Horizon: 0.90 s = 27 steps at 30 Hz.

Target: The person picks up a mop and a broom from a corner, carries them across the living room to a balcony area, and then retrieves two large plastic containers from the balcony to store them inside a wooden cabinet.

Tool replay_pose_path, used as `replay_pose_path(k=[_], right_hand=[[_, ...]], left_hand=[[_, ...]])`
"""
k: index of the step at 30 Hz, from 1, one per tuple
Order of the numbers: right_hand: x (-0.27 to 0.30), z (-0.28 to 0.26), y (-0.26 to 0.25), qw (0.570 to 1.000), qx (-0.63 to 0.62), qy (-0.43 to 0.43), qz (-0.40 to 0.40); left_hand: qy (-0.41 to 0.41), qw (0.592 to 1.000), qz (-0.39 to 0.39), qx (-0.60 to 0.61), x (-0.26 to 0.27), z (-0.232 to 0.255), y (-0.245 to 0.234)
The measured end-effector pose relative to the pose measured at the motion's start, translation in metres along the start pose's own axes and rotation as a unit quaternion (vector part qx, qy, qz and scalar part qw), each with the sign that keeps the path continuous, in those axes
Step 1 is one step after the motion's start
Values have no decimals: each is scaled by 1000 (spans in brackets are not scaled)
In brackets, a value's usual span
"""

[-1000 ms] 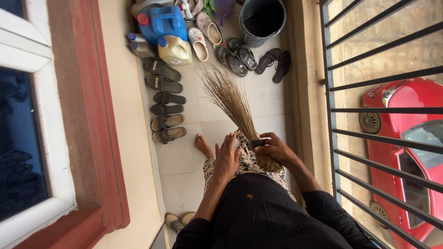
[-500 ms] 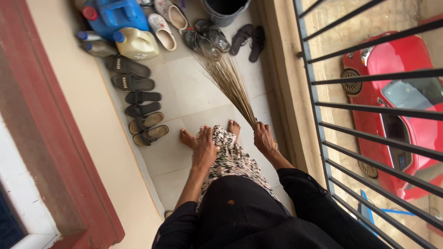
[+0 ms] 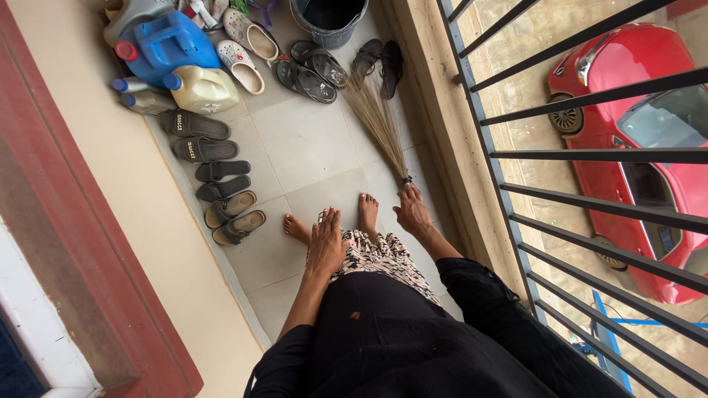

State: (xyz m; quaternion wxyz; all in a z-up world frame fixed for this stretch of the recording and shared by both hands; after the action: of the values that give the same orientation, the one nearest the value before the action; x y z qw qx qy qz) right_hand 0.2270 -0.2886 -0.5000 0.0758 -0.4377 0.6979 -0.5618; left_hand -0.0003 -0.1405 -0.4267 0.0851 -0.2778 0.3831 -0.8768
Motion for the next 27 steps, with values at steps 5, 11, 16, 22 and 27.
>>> replay_pose_path(k=[5, 11, 16, 22, 27], right_hand=[[18, -18, 14, 998, -51, 0, -38], [52, -37, -4, 990, -56, -24, -127], [37, -42, -15, 983, -23, -48, -175], [-13, -52, -40, 985, -29, -95, -141], [-39, -82, -67, 988, -67, -133, -34]], left_hand=[[2, 1000, 11, 13, -5, 9, 4], [-17, 997, 48, 66, -10, 6, 20], [-45, 995, 69, 61, -14, 2, 27], [-88, 986, 114, 81, -13, 1, 12], [-86, 979, 178, 53, -15, -5, 5]])
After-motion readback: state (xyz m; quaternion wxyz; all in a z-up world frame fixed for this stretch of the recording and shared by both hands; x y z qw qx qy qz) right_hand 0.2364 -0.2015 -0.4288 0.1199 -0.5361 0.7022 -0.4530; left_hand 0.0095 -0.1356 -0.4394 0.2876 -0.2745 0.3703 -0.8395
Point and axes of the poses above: each hand's wrist, its own x-axis away from the middle knuckle, its own y-axis out of the palm, z = x × y, the point moved 3 cm from there along -x, towards the middle knuckle, and after that the axes turned 7 degrees about y, right-handed, at the moved point
